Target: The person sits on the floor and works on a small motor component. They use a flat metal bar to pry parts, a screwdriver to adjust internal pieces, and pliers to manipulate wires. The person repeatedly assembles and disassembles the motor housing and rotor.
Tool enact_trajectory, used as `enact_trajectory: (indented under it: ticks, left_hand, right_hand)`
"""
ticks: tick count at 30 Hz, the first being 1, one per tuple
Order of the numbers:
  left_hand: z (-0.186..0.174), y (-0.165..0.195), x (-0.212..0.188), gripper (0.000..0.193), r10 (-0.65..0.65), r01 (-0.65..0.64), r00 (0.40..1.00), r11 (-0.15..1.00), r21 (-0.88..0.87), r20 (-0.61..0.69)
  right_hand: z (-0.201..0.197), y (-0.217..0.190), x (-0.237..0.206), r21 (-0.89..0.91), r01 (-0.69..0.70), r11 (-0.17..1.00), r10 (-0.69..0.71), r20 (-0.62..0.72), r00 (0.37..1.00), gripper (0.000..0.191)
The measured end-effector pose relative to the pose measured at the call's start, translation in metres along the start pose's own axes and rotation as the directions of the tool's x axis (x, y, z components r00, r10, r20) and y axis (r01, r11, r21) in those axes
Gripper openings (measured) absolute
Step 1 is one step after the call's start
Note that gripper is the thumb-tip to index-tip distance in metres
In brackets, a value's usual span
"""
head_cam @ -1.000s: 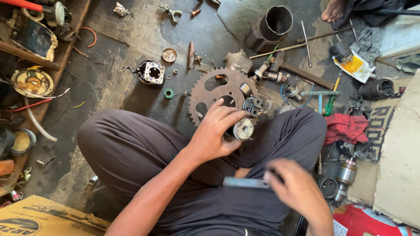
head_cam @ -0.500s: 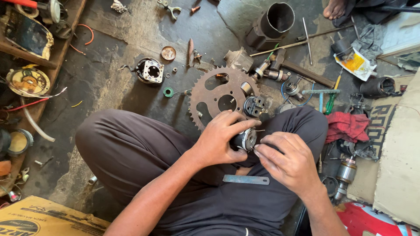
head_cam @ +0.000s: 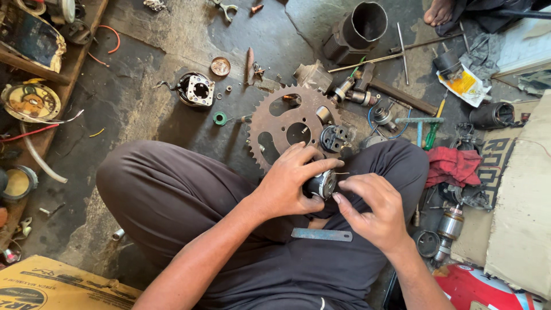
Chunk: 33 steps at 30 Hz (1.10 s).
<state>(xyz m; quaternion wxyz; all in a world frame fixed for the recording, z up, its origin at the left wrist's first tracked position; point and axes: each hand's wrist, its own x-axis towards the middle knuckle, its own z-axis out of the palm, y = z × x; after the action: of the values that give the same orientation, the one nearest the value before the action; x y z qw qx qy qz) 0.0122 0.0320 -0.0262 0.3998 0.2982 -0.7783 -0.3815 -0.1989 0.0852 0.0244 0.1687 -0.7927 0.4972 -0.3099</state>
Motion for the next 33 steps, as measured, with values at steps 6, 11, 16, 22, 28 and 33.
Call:
enact_trajectory:
  ticks: [6,11,16,22,28,33]
  left_hand:
    - [0.000,-0.001,0.000,0.075,-0.014,0.014,1.000,1.000,0.009,0.012]
    - [0.000,-0.002,0.000,0.073,-0.016,0.016,1.000,1.000,0.011,0.007]
    - [0.000,-0.003,-0.001,0.073,-0.008,0.008,1.000,1.000,0.029,0.001]
    - [0.003,-0.002,-0.002,0.077,-0.003,0.002,1.000,0.997,0.078,0.004]
    - [0.005,-0.002,-0.003,0.085,-0.002,-0.001,1.000,0.987,0.161,0.023]
    - [0.005,-0.001,-0.002,0.086,0.001,-0.003,1.000,0.980,0.198,0.009]
  right_hand:
    - [-0.009,0.002,0.001,-0.280,0.417,0.864,-0.403,0.109,0.909,0.032]
    - [-0.008,0.004,0.004,-0.342,0.469,0.814,-0.458,0.119,0.881,0.030]
    - [-0.004,0.006,0.006,-0.309,0.476,0.823,-0.461,0.124,0.878,0.027]
    - [0.002,0.009,0.000,-0.279,0.422,0.863,-0.401,0.132,0.907,0.028]
    - [0.016,0.010,-0.012,-0.118,0.129,0.985,-0.123,0.050,0.991,0.021]
    - [0.021,0.005,-0.016,0.177,-0.296,0.939,0.295,0.032,0.955,0.014]
